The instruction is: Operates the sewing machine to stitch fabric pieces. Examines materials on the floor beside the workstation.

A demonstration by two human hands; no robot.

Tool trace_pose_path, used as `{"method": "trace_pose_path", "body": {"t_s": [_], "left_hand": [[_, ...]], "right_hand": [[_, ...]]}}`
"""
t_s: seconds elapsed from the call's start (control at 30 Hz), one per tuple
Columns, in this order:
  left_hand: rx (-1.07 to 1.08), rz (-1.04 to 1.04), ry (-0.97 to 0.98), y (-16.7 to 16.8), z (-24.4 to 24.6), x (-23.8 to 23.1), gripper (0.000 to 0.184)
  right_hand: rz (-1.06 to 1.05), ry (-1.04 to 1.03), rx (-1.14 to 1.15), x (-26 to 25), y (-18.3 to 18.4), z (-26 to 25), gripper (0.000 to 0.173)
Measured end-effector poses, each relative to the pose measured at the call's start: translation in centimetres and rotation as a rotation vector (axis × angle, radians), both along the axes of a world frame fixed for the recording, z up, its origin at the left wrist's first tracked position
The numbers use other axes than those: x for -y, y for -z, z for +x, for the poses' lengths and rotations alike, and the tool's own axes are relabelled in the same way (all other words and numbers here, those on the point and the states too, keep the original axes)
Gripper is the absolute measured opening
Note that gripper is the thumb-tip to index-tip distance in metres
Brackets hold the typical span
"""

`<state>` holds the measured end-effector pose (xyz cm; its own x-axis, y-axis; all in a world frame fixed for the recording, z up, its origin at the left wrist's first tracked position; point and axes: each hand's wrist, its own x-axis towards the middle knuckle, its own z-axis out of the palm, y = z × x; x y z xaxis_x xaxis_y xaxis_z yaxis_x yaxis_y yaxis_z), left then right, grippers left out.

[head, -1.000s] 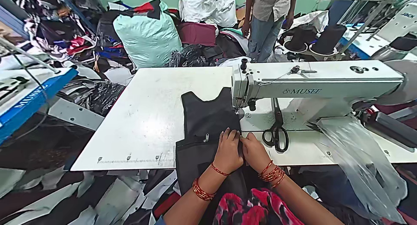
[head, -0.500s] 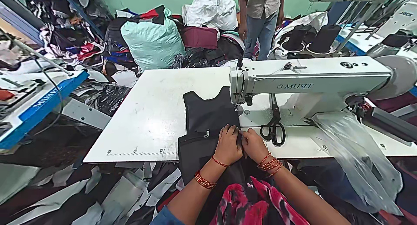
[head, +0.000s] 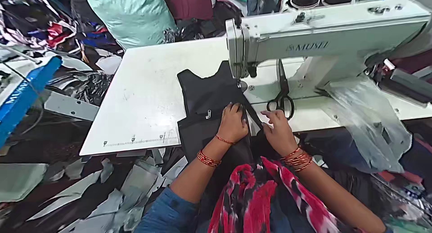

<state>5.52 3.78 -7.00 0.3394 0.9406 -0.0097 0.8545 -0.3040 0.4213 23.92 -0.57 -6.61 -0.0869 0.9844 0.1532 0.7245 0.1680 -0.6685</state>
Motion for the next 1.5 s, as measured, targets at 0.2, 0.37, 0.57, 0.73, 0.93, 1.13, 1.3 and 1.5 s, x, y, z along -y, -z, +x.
{"method": "trace_pose_path", "body": {"t_s": [0.2,0.37,0.57,0.73,0.93,1.13,1.3,1.5], "left_hand": [[-0.016,-0.04,0.041,-0.7,-0.3,-0.4,0.049],[-0.054,-0.073,0.057,-1.2,-0.4,-0.7,0.05],[-0.126,-0.16,0.085,-2.6,-0.3,-1.0,0.057],[-0.121,-0.243,0.079,-3.8,-0.3,-1.5,0.059],[0.019,-0.187,0.135,-4.2,-1.4,-1.5,0.067],[0.208,-0.006,0.268,-2.7,-3.3,-1.3,0.054],[0.328,0.209,0.176,-3.8,-4.9,0.7,0.048],[0.461,0.42,-0.338,-2.4,-15.0,7.4,0.038]], "right_hand": [[-0.66,-0.242,-0.095,5.8,-0.6,2.0,0.027],[-0.763,-0.476,-0.474,8.6,3.2,1.9,0.052],[-0.751,-0.373,-0.56,10.3,4.0,0.3,0.029],[-0.715,-0.542,-0.547,11.0,5.3,1.3,0.029],[-0.594,-0.623,-0.578,11.5,5.5,1.6,0.027],[-0.631,-0.56,-0.473,11.2,5.1,1.2,0.026],[-0.49,-0.362,-0.415,11.0,4.4,1.9,0.024],[-0.375,-0.256,-0.242,10.8,4.5,4.0,0.027]]}}
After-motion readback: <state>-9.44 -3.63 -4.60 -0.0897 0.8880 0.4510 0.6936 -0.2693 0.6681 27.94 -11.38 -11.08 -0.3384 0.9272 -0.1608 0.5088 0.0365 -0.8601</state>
